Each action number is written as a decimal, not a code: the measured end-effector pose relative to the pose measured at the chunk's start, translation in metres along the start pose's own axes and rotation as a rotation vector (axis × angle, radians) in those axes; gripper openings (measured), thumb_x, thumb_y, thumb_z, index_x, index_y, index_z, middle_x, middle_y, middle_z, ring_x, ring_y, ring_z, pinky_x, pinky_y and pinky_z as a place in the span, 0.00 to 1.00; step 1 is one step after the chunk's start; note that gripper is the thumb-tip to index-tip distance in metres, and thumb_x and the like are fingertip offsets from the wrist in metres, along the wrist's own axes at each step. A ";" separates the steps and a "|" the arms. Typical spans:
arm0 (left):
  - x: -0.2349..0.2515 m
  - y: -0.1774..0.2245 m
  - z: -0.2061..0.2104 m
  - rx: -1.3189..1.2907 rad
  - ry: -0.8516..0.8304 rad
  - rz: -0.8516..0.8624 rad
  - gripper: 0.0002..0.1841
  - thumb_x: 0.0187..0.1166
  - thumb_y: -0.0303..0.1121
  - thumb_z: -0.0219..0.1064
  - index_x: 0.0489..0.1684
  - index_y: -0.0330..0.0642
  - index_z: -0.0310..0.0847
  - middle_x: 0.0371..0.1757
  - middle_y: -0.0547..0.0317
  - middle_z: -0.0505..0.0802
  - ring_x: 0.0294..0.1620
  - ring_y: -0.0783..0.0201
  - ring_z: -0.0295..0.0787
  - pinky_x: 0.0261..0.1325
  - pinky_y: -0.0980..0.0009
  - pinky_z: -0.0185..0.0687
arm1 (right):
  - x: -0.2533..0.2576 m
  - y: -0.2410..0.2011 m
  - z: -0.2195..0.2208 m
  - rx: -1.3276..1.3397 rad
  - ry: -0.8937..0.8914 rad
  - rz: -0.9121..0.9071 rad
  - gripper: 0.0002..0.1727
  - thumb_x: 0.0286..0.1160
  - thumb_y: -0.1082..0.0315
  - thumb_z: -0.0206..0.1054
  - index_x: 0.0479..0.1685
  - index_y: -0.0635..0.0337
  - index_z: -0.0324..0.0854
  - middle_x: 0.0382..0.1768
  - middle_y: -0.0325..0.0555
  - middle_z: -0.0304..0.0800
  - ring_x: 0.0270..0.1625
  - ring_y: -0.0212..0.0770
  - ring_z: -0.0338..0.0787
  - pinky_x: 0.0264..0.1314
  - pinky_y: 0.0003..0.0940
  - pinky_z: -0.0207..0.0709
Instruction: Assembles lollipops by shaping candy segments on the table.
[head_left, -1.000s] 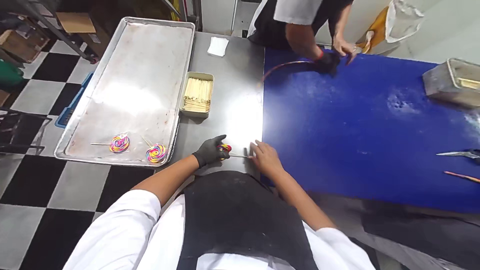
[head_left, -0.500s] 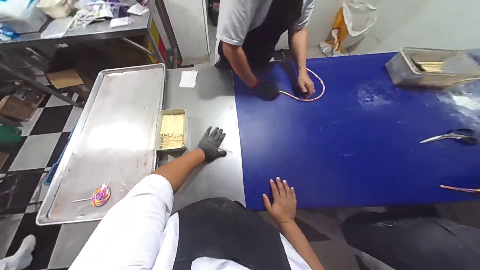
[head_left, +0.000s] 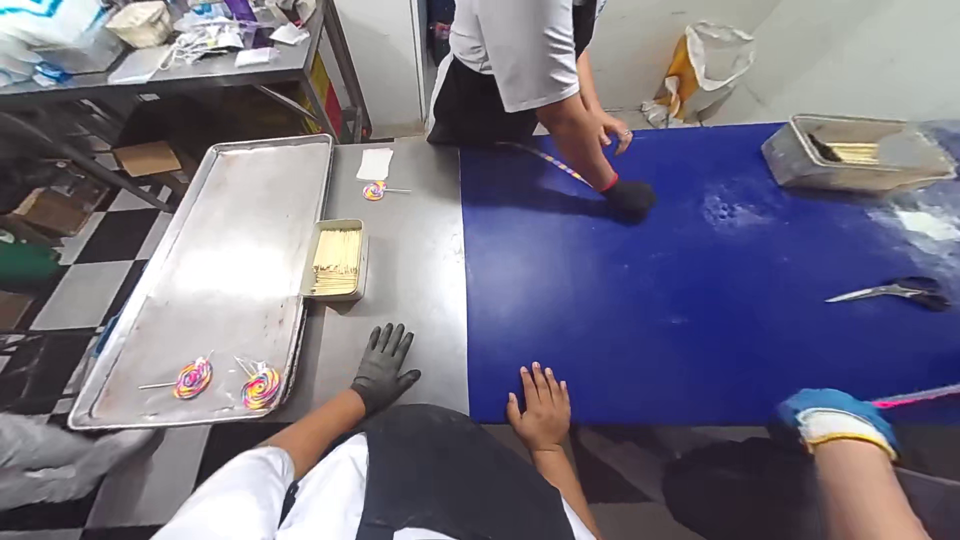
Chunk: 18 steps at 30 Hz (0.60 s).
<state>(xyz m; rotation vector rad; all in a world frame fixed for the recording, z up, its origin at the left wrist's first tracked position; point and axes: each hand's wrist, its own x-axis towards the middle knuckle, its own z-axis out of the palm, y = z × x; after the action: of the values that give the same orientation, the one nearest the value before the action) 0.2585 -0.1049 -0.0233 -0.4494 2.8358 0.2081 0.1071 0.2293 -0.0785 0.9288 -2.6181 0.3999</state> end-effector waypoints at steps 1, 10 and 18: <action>-0.006 0.001 0.002 -0.014 0.014 -0.010 0.50 0.76 0.78 0.40 0.93 0.52 0.59 0.94 0.47 0.61 0.96 0.43 0.48 0.94 0.39 0.35 | 0.000 0.000 0.000 0.006 0.000 0.001 0.36 0.77 0.40 0.44 0.71 0.51 0.87 0.75 0.49 0.86 0.81 0.59 0.79 0.84 0.66 0.62; 0.001 -0.005 0.007 0.027 0.087 0.042 0.51 0.72 0.80 0.40 0.90 0.54 0.64 0.92 0.47 0.66 0.94 0.42 0.54 0.93 0.38 0.40 | 0.002 -0.007 -0.017 0.111 -0.079 0.115 0.31 0.78 0.42 0.54 0.64 0.51 0.90 0.63 0.55 0.91 0.74 0.60 0.85 0.85 0.65 0.64; 0.025 -0.022 -0.008 -0.269 0.259 -0.015 0.26 0.80 0.58 0.59 0.43 0.45 0.94 0.46 0.49 0.97 0.55 0.45 0.93 0.64 0.42 0.84 | 0.012 -0.051 -0.001 0.179 0.017 -0.252 0.24 0.81 0.48 0.60 0.19 0.52 0.84 0.20 0.42 0.87 0.29 0.46 0.91 0.32 0.46 0.83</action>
<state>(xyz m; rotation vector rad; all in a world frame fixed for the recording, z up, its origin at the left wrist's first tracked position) 0.2403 -0.1346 -0.0248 -0.5910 3.0672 0.5727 0.1317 0.1847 -0.0646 1.2892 -2.4386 0.5788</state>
